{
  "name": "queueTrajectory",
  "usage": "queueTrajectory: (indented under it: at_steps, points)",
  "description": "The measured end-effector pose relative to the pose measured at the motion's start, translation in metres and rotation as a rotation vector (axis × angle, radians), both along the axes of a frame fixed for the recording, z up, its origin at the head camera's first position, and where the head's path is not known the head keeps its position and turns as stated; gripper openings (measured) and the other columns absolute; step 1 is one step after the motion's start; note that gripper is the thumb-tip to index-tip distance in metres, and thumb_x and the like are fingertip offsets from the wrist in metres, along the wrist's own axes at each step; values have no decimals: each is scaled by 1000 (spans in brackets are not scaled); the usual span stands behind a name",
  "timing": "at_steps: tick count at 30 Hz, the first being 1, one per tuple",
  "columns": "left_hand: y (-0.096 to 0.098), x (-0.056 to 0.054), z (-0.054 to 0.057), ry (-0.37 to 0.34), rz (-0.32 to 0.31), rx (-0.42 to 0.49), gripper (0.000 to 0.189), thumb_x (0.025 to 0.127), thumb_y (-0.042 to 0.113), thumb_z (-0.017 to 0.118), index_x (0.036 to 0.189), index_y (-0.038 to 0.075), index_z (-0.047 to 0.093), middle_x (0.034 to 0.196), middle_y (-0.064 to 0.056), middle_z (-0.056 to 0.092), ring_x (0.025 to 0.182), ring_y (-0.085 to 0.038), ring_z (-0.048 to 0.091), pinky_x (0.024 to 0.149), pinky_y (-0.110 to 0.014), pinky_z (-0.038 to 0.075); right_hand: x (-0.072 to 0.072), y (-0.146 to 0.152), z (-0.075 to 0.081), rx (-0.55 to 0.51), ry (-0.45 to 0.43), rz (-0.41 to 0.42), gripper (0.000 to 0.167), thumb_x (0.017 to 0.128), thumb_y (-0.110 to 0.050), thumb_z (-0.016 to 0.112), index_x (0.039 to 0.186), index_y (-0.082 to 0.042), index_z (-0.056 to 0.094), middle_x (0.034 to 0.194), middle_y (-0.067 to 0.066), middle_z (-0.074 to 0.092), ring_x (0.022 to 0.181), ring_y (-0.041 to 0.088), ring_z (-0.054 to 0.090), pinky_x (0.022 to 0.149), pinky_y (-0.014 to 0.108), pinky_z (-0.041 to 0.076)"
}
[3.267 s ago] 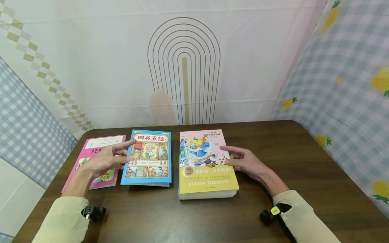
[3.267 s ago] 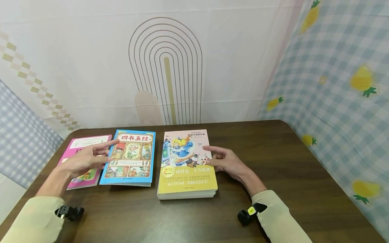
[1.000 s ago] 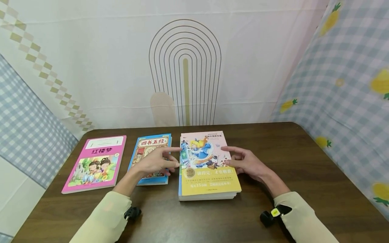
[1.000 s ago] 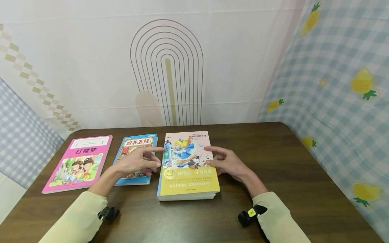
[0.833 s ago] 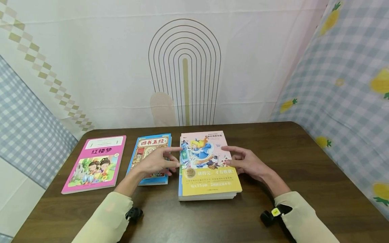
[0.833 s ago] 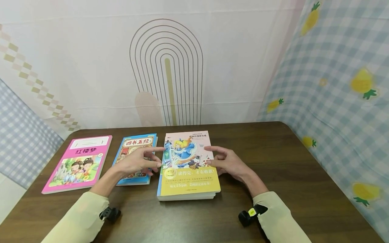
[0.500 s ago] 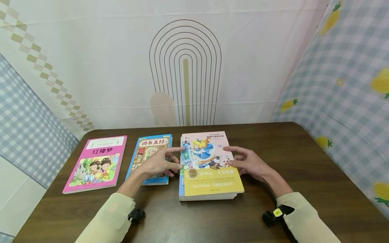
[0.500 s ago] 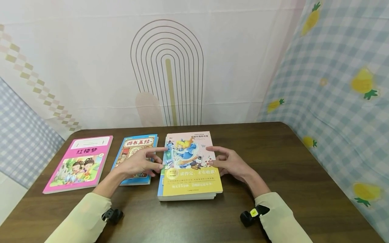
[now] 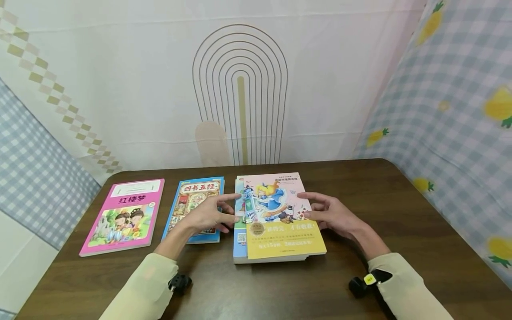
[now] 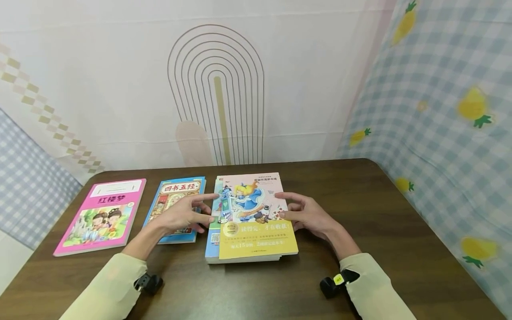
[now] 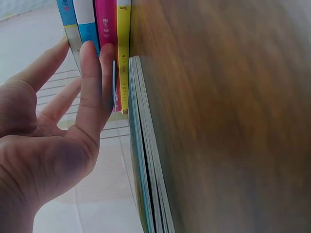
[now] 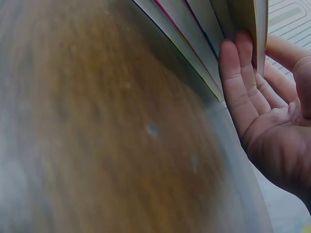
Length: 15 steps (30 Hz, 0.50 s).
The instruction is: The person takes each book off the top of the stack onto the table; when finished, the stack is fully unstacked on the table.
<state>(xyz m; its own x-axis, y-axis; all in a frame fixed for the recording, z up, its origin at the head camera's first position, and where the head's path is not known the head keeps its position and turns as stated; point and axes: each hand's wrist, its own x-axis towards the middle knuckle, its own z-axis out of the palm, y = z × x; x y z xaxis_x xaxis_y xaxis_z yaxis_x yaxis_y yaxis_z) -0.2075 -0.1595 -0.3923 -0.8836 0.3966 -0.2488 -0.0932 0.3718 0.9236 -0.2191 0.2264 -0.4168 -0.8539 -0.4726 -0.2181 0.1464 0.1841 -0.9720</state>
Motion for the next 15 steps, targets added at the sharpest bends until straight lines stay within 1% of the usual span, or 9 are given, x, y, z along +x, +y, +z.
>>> queueTrajectory:
  at_steps: [7, 15]
  points:
    - [0, -1, -2, -10, 3, 8, 71, 96, 9, 79, 160, 16, 48, 119, -21, 56, 82, -25, 71, 70, -39, 67, 1, 7, -1, -20, -6, -8, 73, 100, -15, 74, 163, -9, 38, 132, 18, 68, 107, 27, 75, 86, 42, 66]
    - [-2, -2, -9, -22, -4, 30, 72, 97, 14, 78, 161, 19, 45, 121, -21, 55, 85, -25, 73, 73, -40, 67, 0, 7, -2, -43, -34, -25, 73, 99, -15, 76, 163, -10, 40, 141, 19, 64, 111, 27, 74, 88, 43, 66]
